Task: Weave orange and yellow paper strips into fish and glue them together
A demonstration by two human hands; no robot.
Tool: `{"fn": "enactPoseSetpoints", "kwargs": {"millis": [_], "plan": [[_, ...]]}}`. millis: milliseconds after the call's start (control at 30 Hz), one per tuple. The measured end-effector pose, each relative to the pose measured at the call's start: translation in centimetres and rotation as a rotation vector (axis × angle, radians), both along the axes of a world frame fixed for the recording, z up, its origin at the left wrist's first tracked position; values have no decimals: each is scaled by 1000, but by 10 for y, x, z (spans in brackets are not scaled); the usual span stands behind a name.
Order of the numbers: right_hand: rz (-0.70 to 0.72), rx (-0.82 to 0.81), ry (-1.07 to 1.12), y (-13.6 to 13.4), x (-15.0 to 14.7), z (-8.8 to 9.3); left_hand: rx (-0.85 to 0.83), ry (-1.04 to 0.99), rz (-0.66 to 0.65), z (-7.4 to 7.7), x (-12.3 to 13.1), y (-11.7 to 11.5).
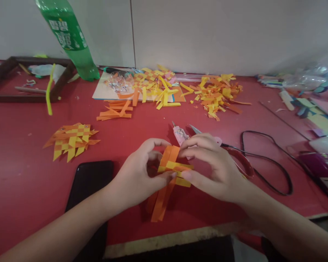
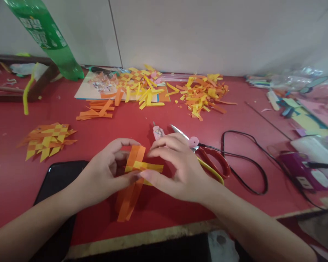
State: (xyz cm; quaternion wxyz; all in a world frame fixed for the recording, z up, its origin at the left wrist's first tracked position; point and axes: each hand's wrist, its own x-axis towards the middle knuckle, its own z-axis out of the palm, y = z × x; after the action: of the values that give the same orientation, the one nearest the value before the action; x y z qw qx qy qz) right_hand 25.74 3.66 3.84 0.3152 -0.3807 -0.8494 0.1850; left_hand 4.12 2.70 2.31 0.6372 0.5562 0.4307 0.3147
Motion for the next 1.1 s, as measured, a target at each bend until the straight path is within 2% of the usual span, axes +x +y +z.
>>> {"fn": "enactPoseSetpoints", "kwargs": {"millis": [233, 633, 767, 933, 1100], "plan": [[-23, -86, 88, -1, -9, -5, 67, 36, -28, -1, 1, 0], [-43, -114, 91, -1, -12, -7, 43, -31, -7, -1, 3, 2], [-14, -181, 92, -2, -12, -6, 51, -3, 1, 4, 1, 2], [26, -159, 111, -2, -13, -5, 26, -52, -20, 7, 1, 3], [18, -162, 143, -2, -12, -6, -89, -167, 109, 5, 1, 7]]}}
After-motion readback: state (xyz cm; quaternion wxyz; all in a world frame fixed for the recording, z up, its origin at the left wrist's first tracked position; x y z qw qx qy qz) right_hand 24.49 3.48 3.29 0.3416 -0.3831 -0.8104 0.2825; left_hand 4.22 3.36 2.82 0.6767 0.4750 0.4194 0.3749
